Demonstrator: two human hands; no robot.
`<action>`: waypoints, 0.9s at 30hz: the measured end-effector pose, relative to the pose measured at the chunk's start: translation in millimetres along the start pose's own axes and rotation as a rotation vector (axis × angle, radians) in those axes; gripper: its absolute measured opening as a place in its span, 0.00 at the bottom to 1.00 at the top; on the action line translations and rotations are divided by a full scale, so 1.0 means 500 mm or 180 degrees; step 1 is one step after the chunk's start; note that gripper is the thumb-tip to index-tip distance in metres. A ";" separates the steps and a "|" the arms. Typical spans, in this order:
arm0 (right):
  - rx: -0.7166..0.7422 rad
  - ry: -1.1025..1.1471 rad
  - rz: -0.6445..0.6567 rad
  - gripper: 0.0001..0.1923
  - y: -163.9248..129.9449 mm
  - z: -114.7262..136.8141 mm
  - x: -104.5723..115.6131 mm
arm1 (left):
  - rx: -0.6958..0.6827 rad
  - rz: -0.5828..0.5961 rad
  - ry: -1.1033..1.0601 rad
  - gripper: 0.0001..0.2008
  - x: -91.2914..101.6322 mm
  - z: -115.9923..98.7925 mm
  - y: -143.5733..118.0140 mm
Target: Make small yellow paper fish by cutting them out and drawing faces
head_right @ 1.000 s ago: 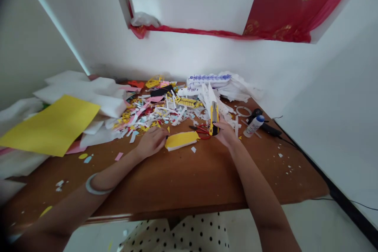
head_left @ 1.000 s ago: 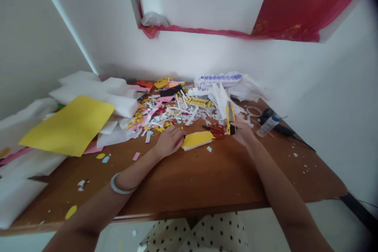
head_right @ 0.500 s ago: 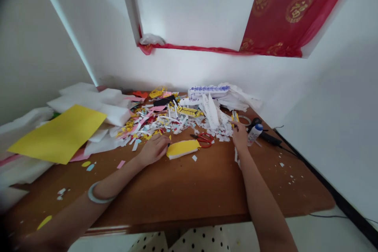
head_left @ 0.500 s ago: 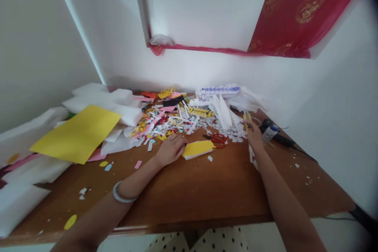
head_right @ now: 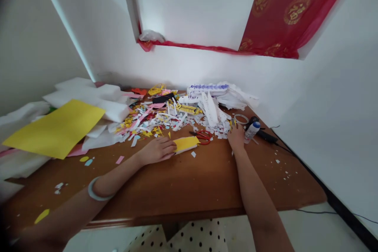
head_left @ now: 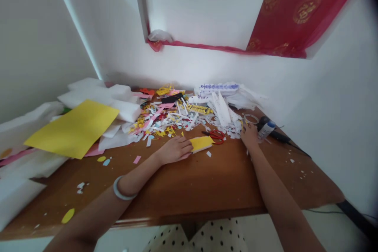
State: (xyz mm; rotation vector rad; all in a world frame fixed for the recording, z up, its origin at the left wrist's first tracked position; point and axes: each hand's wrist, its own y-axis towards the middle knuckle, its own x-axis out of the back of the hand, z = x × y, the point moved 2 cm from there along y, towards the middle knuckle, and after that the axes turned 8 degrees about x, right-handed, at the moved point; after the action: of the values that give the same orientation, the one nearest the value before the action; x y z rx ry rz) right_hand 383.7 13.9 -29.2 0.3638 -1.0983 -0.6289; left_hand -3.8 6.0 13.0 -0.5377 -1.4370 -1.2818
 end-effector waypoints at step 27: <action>0.1606 -0.0628 0.1683 0.14 0.214 0.463 -0.147 | 0.0320 -0.0143 -0.0352 0.10 -0.026 -0.011 -0.008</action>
State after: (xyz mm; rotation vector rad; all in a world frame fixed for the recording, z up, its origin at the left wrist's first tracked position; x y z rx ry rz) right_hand 182.3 150.3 77.1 0.4246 -1.4723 0.0929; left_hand -1.0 4.0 -1.1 -0.5181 -1.6045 -1.2236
